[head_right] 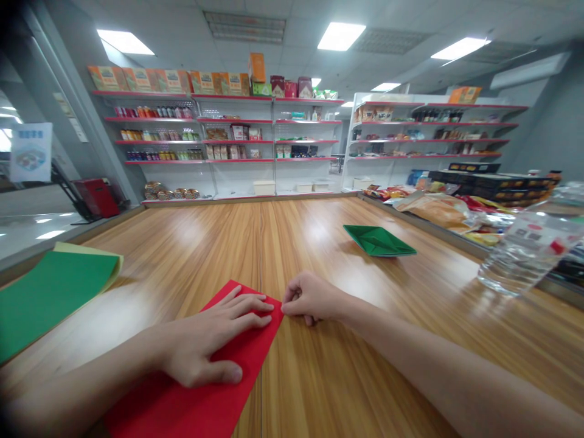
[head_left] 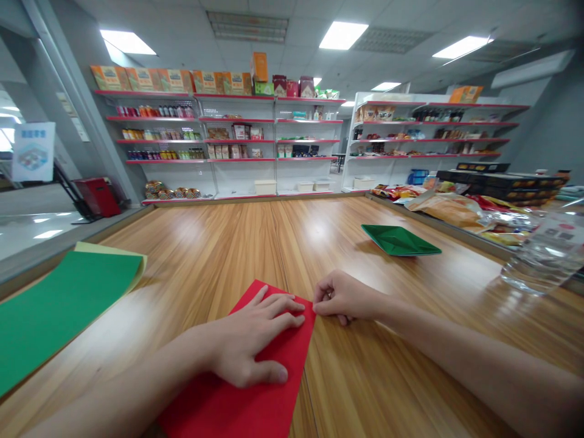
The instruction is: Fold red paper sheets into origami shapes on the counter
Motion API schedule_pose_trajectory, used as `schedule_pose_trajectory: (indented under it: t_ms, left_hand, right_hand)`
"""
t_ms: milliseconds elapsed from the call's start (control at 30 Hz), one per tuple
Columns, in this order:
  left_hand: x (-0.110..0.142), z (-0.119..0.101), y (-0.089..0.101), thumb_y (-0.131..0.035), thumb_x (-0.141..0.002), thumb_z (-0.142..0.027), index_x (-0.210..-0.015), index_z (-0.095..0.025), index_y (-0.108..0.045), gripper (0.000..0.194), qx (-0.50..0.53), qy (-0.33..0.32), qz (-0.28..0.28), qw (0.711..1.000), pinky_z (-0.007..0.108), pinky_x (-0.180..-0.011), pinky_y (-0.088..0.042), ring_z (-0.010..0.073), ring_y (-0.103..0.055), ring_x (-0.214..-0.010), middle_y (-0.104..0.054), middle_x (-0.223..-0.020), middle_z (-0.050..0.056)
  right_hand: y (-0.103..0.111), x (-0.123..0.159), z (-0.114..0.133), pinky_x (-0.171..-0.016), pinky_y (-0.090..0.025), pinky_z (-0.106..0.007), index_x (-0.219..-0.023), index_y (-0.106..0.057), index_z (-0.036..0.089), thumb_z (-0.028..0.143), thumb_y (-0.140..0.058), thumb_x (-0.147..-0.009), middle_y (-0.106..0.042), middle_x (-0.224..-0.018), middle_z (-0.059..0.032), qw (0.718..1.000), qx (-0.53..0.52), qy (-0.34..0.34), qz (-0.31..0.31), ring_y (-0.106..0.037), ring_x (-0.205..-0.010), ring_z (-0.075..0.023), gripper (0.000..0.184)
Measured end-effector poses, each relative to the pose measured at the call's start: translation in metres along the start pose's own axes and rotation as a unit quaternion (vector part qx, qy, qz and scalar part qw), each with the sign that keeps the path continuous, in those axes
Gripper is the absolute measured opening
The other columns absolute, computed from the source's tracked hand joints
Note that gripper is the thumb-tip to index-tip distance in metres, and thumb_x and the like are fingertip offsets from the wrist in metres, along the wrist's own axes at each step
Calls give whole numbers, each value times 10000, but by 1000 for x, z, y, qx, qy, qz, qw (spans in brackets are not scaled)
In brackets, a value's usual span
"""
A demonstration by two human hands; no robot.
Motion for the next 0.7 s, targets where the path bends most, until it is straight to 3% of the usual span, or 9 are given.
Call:
schedule_pose_trajectory:
  t_ms: [267, 533, 600, 700]
  left_hand:
    - [0, 1, -5, -551, -822, -407, -1354, -162, -366, 615, -22, -5, 1, 1000, 472, -1079, -280, 320, -316, -1318, -350, -1430, 149]
    - [-2, 0, -9, -492, -866, -421, -1304, -207, -418, 493, -45, 16, -11, 999, 511, -1083, -250, 315, -301, -1326, -369, -1421, 129]
    - [-3, 1, -12, -445, -892, -427, -1334, -197, -393, 502, -60, 43, -15, 997, 529, -1093, -222, 310, -259, -1350, -355, -1434, 133]
    - [-3, 2, -18, -350, -928, -452, -1410, -161, -303, 565, -85, 106, -23, 990, 578, -1098, -162, 312, -197, -1377, -324, -1456, 156]
  right_hand:
    - [-11, 8, 12, -299, -322, -123, -714, -614, 145, 195, -537, -696, -516, -456, 57, 998, 3, 3, 65, -493, -350, -67, 93]
    - [-38, 23, 27, -296, -354, -129, -684, -603, 152, 153, -515, -650, -556, -521, 44, 991, -16, 12, 133, -501, -353, -68, 93]
    - [-40, 21, 27, -290, -359, -136, -675, -591, 153, 151, -507, -651, -545, -481, 45, 992, -29, 0, 119, -511, -346, -84, 87]
    - [-33, 10, 20, -267, -341, -144, -699, -586, 149, 198, -496, -706, -525, -412, 40, 999, -33, -22, 18, -518, -325, -109, 102]
Point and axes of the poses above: each hand's wrist, its own x-axis away from the middle knuckle, its own y-axis out of the back of the hand, z = x × y, the point moved 2 cm from there along -x, towards the middle knuckle
